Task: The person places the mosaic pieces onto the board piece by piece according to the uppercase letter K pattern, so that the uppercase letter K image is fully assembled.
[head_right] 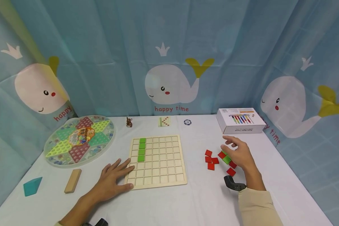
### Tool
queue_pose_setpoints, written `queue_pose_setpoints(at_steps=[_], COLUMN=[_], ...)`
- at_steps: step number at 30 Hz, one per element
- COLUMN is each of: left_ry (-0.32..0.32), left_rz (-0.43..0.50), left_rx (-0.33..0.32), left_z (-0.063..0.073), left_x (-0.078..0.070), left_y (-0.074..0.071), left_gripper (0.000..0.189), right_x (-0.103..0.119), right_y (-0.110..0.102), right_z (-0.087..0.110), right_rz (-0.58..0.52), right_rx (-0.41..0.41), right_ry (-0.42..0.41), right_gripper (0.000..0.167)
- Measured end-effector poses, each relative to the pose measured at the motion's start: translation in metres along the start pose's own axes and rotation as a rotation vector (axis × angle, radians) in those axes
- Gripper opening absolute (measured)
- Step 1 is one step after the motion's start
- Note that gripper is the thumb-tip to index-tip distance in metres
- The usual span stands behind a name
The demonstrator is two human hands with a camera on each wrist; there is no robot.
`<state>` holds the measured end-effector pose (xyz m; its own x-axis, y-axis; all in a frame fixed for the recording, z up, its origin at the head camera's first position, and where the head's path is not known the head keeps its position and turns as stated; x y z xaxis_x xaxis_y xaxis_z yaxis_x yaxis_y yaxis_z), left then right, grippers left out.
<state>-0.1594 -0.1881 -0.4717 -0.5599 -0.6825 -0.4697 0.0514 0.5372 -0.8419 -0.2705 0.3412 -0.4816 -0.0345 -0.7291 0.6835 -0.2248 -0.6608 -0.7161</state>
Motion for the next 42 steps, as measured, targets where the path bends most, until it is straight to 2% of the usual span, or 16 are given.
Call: queue_pose_setpoints(at_steps=[3,8,11,20,26,32,37,42], left_ry=[0.000,0.004,0.004,0.013,0.017,0.014,0.013,0.015], left_rz=[-0.006,-0.007,-0.008,-0.009,-0.008,-0.006,-0.005,-0.004], left_rx=[0.004,-0.003,-0.004,-0.013,-0.007,-0.004,-0.008,-0.008], left_z=[0.000,0.000,0.000,0.000,0.000,0.000,-0.001,0.000], left_x=[0.001,0.000,0.000,0.000,0.001,0.000,0.000,0.000], left_y=[0.001,0.000,0.000,0.000,0.000,-0.001,-0.001,-0.001], left_gripper=[0.072,0.071,0.071,0.071,0.071,0.071,0.071,0.071], right_x=[0.005,0.034,0.045,0.038,0.035,0.033,0.033,0.033], right_y=[-0.002,-0.014,-0.017,-0.009,-0.007,-0.001,0.000,-0.001], right_z=[0.006,0.025,0.033,0.024,0.020,0.019,0.018,0.019], right_rz=[0.015,0.014,-0.003,0.078,0.129,0.167,0.175,0.187], right_rx=[0.011,0.056,0.081,0.085,0.009,0.094,0.108,0.108], right_ry=[0.054,0.163,0.189,0.167,0.170,0.255,0.263,0.254], right_gripper=[0.058,0.049,0.045,0.041,0.039,0.054,0.047,0.048])
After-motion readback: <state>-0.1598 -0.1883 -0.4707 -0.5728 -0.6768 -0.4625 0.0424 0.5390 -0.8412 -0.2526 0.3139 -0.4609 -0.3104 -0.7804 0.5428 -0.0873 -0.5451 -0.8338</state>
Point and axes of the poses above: each hand's wrist, its own z-axis away from the middle knuckle, its own y-axis out of the palm, x = y × z, the point moved 3 cm from there along -z, towards the middle knuckle, and after that the axes turned 12 degrees about y, right-handed, at the moved point
